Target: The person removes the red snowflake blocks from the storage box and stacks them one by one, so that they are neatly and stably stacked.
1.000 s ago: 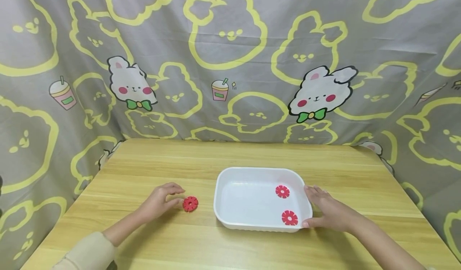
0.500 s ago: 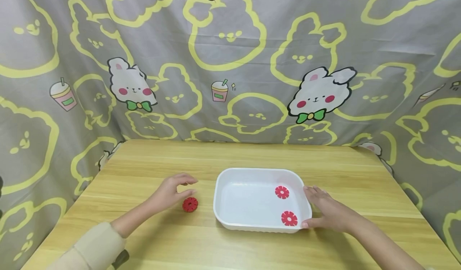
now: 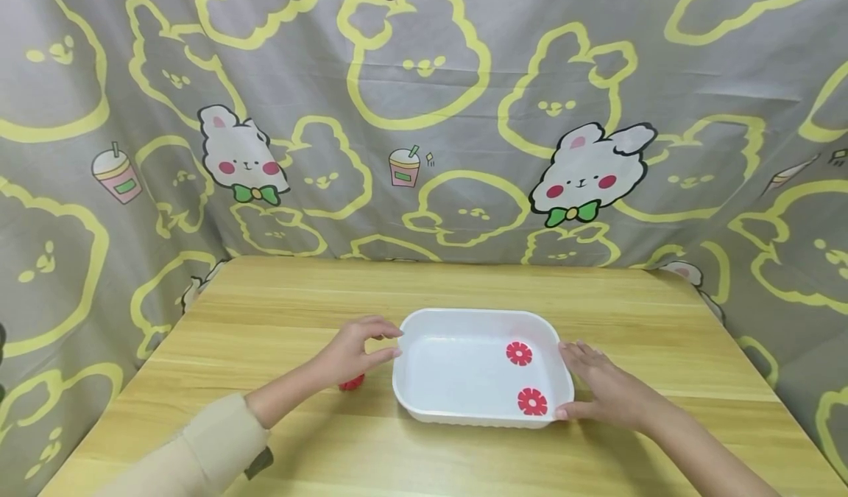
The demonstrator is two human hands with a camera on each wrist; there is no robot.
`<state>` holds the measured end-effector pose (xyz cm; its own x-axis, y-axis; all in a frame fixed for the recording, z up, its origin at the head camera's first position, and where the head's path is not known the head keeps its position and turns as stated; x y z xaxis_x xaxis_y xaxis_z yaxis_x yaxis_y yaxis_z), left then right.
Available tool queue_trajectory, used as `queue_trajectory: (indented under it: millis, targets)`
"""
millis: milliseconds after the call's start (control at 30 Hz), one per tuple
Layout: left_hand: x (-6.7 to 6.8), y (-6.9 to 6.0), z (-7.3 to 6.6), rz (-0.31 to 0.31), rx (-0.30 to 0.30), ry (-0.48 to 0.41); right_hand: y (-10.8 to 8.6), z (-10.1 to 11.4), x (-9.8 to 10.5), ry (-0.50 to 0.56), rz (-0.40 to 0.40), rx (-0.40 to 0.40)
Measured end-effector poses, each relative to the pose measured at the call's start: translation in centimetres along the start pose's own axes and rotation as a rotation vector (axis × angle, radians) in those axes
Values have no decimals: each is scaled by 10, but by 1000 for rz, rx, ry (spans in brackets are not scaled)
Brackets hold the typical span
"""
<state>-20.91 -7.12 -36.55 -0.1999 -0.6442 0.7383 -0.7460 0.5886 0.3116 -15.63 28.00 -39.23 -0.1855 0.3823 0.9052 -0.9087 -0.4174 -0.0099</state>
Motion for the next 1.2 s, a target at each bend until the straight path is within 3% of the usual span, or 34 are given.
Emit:
queue_trajectory:
  millis: [200,700,1200]
  targets:
    - [-18,13,-11,56,-64,0,-1,-1,0,-27,-18,5]
    - [-71,44,-39,214,-71,93,-6,-1,-3,-127,-75,67]
    - [-110,64,-62,325,-75,180,-7,-2,-1,-150,-93,71]
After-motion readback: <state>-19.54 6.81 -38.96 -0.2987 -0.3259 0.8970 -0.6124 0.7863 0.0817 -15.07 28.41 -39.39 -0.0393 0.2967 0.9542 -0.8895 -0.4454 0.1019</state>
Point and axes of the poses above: each hand's wrist, its own y-axis towards the middle knuckle, its own x-axis out of the back of the hand, z = x × y, the point moved 4 cm from there along y, towards the middle knuckle, and after that the axes turned 1 degree about y, right-handed, at the moved point
